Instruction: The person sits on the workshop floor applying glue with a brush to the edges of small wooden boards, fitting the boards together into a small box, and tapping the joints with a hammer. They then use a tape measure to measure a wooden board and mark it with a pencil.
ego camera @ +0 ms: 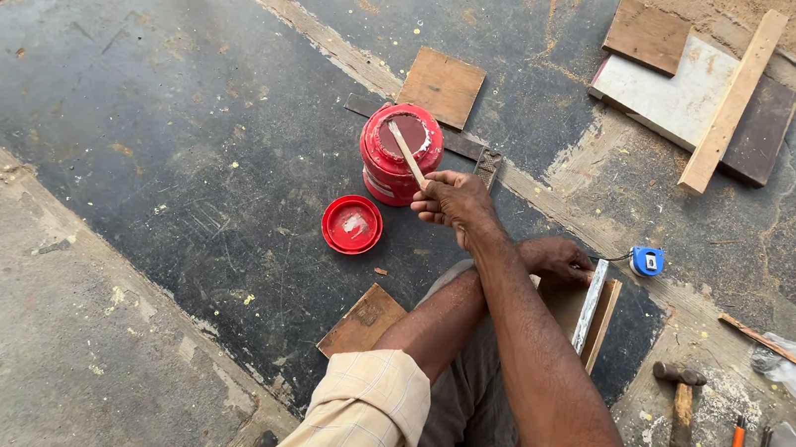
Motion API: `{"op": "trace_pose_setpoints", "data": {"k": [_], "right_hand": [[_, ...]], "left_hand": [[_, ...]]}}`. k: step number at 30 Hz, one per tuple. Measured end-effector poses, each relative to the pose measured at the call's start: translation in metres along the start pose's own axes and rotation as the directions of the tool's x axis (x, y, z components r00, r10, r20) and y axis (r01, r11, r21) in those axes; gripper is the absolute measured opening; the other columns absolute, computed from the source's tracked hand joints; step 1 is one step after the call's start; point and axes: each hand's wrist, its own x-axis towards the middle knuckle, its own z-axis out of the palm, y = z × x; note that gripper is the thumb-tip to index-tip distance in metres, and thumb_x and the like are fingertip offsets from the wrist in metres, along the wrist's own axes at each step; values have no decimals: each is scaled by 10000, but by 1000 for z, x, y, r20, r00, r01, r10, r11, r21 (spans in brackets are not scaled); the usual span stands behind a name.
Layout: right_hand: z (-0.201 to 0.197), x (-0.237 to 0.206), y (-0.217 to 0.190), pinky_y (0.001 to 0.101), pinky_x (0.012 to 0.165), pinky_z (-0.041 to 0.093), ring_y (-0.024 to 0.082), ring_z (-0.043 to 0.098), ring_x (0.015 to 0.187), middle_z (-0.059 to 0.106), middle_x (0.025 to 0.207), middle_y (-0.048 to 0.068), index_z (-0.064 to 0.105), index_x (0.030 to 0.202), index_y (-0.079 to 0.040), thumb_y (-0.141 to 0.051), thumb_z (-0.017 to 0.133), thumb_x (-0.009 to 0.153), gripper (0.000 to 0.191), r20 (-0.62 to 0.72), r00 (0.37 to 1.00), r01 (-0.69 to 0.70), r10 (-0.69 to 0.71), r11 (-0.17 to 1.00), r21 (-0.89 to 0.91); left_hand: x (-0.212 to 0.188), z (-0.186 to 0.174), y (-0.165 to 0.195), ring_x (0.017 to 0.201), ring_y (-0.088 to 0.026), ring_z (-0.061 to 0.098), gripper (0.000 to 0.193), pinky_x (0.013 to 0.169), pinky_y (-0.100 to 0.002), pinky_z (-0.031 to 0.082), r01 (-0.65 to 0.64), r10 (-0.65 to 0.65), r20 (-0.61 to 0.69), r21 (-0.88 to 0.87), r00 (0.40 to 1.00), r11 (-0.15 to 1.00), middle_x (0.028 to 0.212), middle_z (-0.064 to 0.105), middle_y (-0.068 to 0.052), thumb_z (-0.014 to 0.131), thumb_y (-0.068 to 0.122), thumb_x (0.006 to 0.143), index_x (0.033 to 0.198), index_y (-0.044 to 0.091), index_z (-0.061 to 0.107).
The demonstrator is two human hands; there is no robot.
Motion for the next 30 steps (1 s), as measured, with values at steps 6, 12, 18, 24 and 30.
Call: {"op": "trace_pose_setpoints", "data": {"k": [6,12,18,24,30], "right_hand": [[19,-8,-17,292,618,597,204,741,780,750,918,146,694,1169,37,-140,690,961,273,-76,995,57,-60,997,-46],[-20,-76,-7,417,908,501,253,730,997,766,1113,122,725,1245,-56,-147,704,982,278,-310,617,286,-724,572,-768],[-133,-241,86,318,783,619,194,735,945,731,1117,165,649,1301,60,18,615,954,351,-857,122,516,-501,769,-377],[-171,-270,210,368,909,518,244,647,1222,480,1555,219,263,1558,40,-223,832,764,1012,-721,691,99,41,984,151],[-164,-220,248,365,950,585,246,758,1083,772,1221,179,697,1296,2,-174,742,926,412,-840,477,-8,-258,955,-297]], "left_hand": [[-5,3,-12,963,-235,751,482,839,-404,589,37,-36,9,-119,999,992,1061,803,-72,610,518,961,1228,142,752],[4,13,-45,948,-225,699,389,837,-409,556,279,-281,10,-138,960,950,1069,748,-73,565,415,1021,1215,111,712],[14,27,-85,1047,-184,701,334,939,-381,553,270,-289,-34,-267,957,925,1153,760,-56,570,349,1028,1245,136,708],[15,33,-94,975,-172,708,340,916,-373,550,343,-373,-138,-203,917,917,1088,771,-67,533,337,1051,1241,122,715],[10,42,-81,873,-136,694,348,831,-345,566,205,-291,-298,-289,909,935,960,777,-72,522,309,1055,1181,54,723]]}}
